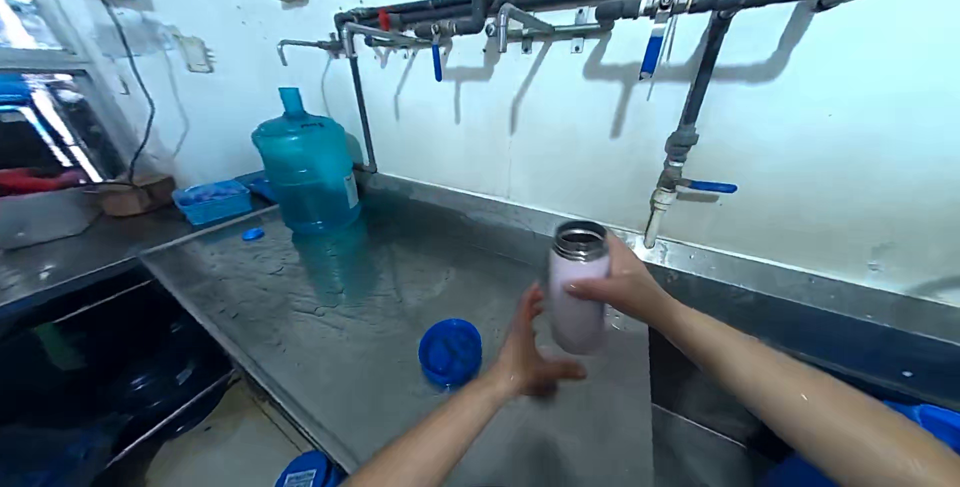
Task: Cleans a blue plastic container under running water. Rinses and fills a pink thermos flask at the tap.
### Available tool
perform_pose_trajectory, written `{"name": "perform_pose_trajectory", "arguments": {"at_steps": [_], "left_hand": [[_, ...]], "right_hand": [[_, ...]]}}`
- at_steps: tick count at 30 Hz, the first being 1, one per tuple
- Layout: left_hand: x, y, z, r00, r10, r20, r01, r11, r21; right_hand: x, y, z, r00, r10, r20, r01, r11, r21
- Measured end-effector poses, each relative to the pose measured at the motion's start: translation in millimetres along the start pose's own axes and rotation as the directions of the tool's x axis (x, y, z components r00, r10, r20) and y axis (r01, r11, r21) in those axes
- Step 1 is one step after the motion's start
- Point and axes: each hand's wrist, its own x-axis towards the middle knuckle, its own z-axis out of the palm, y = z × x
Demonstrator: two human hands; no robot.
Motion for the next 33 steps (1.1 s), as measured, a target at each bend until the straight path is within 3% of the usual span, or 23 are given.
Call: {"name": "perform_pose_trajectory", "arguments": {"at_steps": [3,5,6,8,11,14,20,23,27,30,33], "left_hand": [[65,27,-31,0.996,0.002,-0.084,-0.015,0.987,-0.157],[102,39,-63,0.995,-0.089,-0.052,0.083,0.991,-0.104],[119,46,-78,0.991,-0.133,-0.029,0.132,0.99,-0.042],[150,54,-96,0.98,-0.198,-0.024,0.2,0.976,0.082],[198,54,-117,0.971,-0.212,-0.11,0.229,0.956,0.184],[232,63,-135,0.958,-0.209,-0.198,0.256,0.934,0.248],[267,64,-140,0.943,-0.168,-0.287,0.236,0.946,0.223],[261,33,-143,0.963,-0.033,-0.269,0.11,0.955,0.275],[267,59,-130,0.934,-0.189,-0.302,0.252,0.95,0.185],[258,36,-137,0.96,-0.075,-0.269,0.13,0.973,0.19],[258,34,-139,0.96,-0.08,-0.268,0.13,0.976,0.173]], "right_hand": [[61,-34,4,0.999,-0.031,0.045,0.039,0.978,-0.205],[117,-49,-34,0.975,-0.169,-0.143,0.076,0.864,-0.498],[145,-55,-63,0.94,-0.206,-0.271,0.001,0.797,-0.604],[189,-66,-119,0.861,-0.143,-0.489,-0.227,0.751,-0.62],[224,-72,-152,0.791,0.046,-0.61,-0.474,0.678,-0.562],[223,-81,-148,0.779,0.079,-0.622,-0.552,0.558,-0.62],[200,-95,-181,0.864,0.025,-0.503,-0.486,0.302,-0.82],[199,-101,-186,0.877,0.011,-0.48,-0.464,0.279,-0.841],[201,-97,-189,0.878,-0.041,-0.476,-0.444,0.298,-0.845],[201,-95,-189,0.875,-0.027,-0.483,-0.453,0.303,-0.838],[201,-94,-187,0.87,-0.009,-0.494,-0.467,0.309,-0.829]]}}
